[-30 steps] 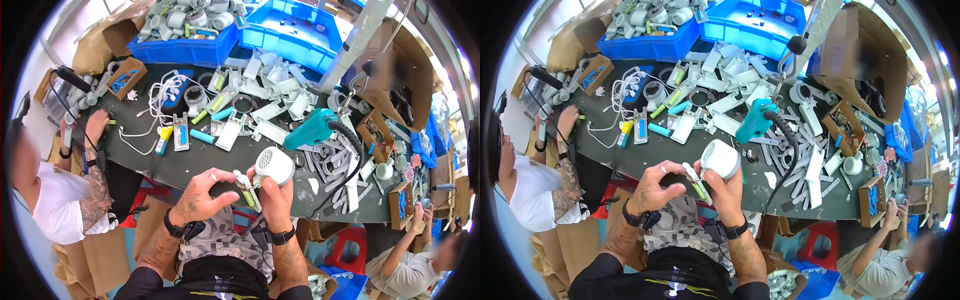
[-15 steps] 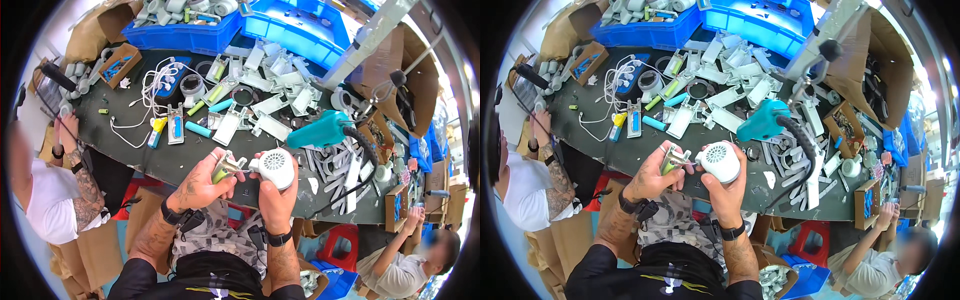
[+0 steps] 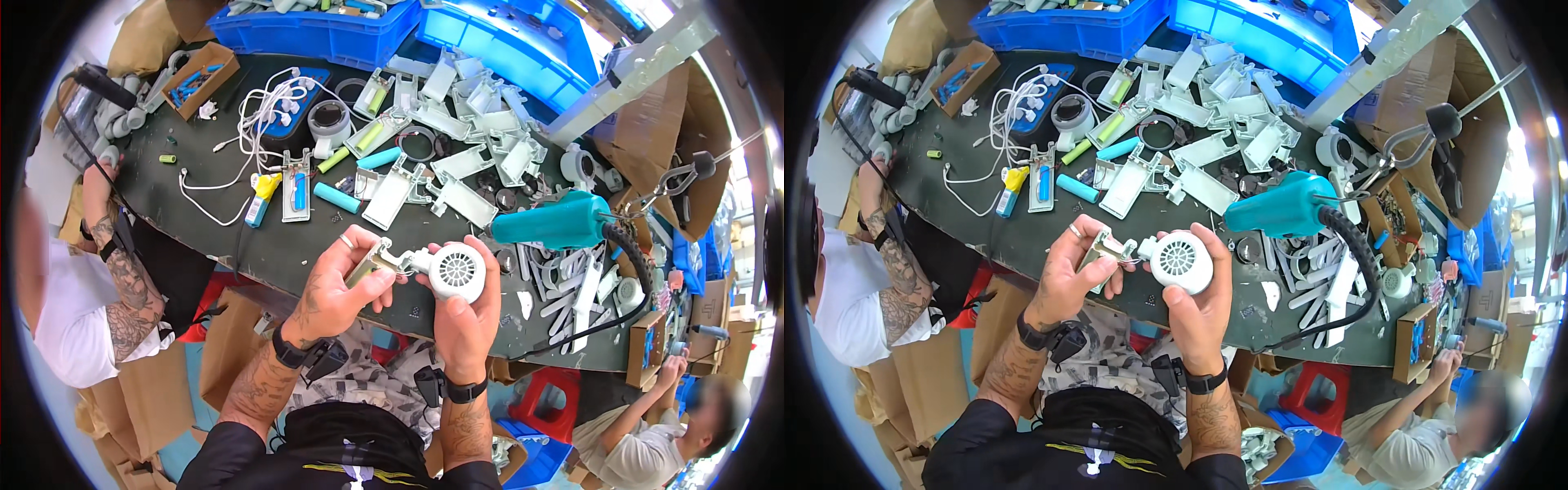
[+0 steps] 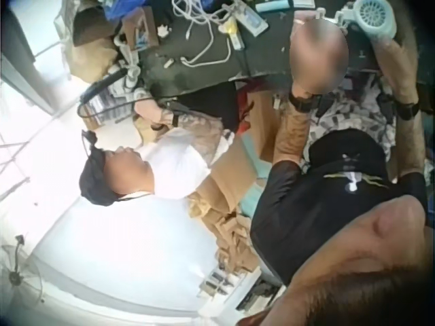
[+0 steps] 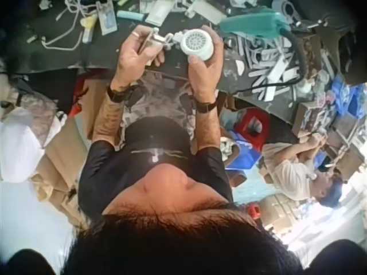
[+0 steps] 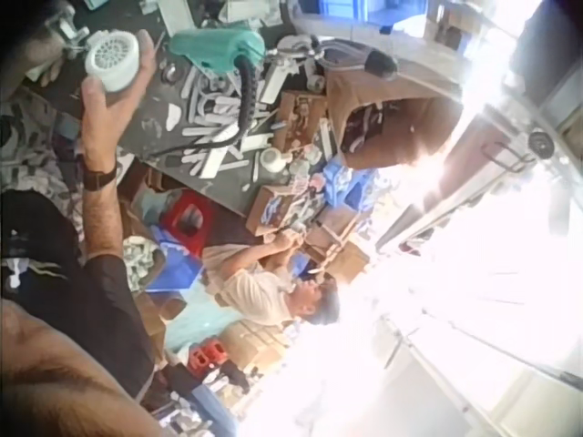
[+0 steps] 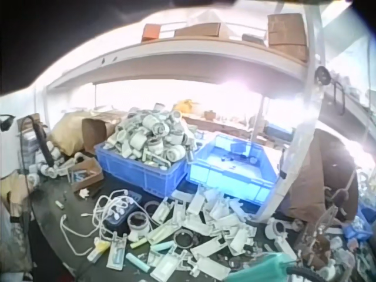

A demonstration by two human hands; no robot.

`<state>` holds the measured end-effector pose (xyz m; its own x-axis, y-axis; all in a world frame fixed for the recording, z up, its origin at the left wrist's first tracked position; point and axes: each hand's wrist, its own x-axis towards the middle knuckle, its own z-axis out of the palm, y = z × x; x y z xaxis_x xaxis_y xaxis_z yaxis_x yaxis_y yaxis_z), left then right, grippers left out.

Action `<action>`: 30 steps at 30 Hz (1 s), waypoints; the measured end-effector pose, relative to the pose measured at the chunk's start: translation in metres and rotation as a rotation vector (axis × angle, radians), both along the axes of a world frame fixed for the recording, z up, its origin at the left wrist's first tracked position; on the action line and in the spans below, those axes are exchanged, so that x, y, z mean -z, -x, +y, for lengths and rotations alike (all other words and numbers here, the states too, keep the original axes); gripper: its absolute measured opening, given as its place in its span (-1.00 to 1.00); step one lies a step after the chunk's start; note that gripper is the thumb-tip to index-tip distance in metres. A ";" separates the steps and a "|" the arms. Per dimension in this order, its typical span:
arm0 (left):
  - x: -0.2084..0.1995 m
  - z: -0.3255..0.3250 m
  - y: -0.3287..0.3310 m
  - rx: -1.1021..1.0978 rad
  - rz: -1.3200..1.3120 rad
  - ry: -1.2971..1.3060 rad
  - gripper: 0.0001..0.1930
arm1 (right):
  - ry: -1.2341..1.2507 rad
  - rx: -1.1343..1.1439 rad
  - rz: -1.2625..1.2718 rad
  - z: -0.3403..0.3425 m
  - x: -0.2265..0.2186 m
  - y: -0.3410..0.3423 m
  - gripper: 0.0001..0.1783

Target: Assembling small electronic devices on a production line by fitting components into plastic housings.

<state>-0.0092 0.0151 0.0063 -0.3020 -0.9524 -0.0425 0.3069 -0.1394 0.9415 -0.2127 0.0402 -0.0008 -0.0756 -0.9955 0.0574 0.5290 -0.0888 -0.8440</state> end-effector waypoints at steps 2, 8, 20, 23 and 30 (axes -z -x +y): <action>0.002 0.000 -0.001 -0.002 0.002 0.009 -0.77 | 0.006 -0.027 -0.041 -0.001 0.003 0.002 -0.02; 0.005 0.002 -0.003 -0.022 0.045 -0.033 -0.78 | -0.020 -0.029 -0.032 -0.002 -0.008 -0.004 0.04; 0.001 0.002 -0.001 -0.065 0.080 -0.062 -0.77 | 0.018 -0.025 0.285 -0.001 -0.009 -0.005 -0.21; 0.003 0.002 -0.001 -0.080 0.062 -0.052 -0.76 | 0.022 -0.011 0.307 -0.001 -0.007 -0.006 -0.26; 0.002 0.004 0.001 -0.070 0.036 -0.041 -0.75 | 0.099 0.116 0.652 -0.002 0.005 -0.006 -0.20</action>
<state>-0.0104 0.0188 0.0048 -0.2370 -0.9688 -0.0726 0.3509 -0.1550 0.9235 -0.2069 0.0380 -0.0059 -0.1007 -0.9707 0.2182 -0.1042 -0.2078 -0.9726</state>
